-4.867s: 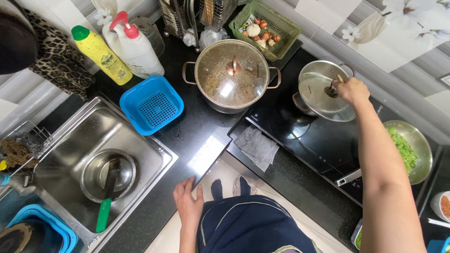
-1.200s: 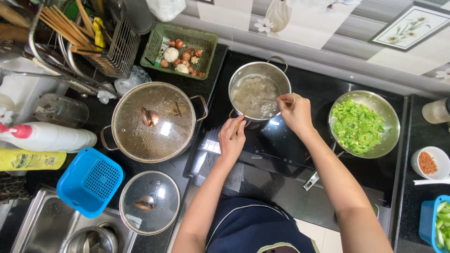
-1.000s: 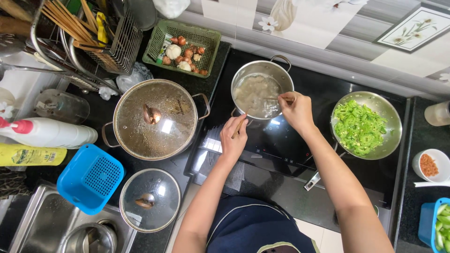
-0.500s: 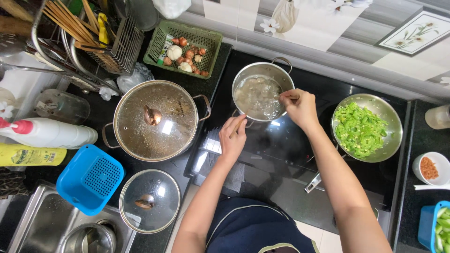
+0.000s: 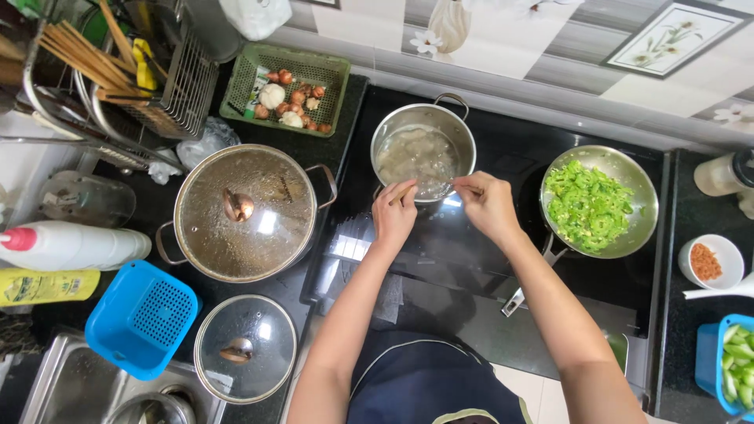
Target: Boiling sliced gourds and stirring chopped green vegetables in a pan on an induction stove.
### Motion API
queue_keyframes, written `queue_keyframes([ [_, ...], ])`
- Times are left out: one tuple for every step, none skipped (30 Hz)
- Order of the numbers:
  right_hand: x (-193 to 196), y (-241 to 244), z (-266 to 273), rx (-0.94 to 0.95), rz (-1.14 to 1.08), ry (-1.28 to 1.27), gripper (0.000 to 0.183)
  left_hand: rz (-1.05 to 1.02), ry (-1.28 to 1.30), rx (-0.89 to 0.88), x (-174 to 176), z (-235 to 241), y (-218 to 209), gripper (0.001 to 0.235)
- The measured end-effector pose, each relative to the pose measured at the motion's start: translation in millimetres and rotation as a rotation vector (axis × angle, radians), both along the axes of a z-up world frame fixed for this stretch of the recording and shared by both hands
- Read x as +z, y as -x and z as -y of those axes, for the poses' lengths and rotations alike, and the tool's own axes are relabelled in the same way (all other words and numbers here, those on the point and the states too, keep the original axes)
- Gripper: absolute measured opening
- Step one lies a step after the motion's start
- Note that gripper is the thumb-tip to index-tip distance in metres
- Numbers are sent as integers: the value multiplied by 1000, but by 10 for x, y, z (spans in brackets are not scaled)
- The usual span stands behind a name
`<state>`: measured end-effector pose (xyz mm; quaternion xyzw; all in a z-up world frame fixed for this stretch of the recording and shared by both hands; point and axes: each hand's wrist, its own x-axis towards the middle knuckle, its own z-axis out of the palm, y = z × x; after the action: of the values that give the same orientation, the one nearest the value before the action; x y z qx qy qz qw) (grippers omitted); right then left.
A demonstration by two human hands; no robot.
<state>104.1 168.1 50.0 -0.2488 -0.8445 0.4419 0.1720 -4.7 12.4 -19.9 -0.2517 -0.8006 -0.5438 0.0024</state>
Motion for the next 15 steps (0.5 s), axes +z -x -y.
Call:
queue_keyframes([
  [15,-24,12,-7,-2,0,11,-2,0,-7,-19,-5,9,14],
  [28,-48,31,1,15,-3,11,-18,1,-4,-39,2,12,14],
  [40,-69,54,9,32,-5,11,-34,2,-2,-61,12,16,14],
  [80,-76,62,9,31,-6,11,-34,1,-2,-83,8,24,14],
  [119,-83,72,6,31,-4,11,-50,-2,-1,-105,6,32,15],
  [157,-92,90,0,30,-1,12,-66,-3,-2,-128,9,41,16],
  [143,-88,78,-3,30,-1,12,-67,-3,-5,-122,3,51,16],
  [128,-86,66,-12,5,-4,12,-75,43,18,-120,3,51,14],
  [114,-84,57,-21,-20,-7,12,-82,89,40,-117,5,51,12],
  [46,-61,33,-20,-20,-7,12,-83,88,41,-86,13,47,12],
  [-18,-38,12,-37,-45,17,12,-80,90,45,-53,23,43,12],
  [-79,5,-15,-53,-73,40,11,-80,90,50,-14,28,60,11],
  [-128,42,-38,-50,-77,39,11,-85,89,53,15,40,63,11],
  [-178,74,-56,-55,-73,54,11,-89,74,57,40,58,59,11],
  [-232,108,-74,-59,-69,69,10,-93,58,62,62,76,56,12],
])
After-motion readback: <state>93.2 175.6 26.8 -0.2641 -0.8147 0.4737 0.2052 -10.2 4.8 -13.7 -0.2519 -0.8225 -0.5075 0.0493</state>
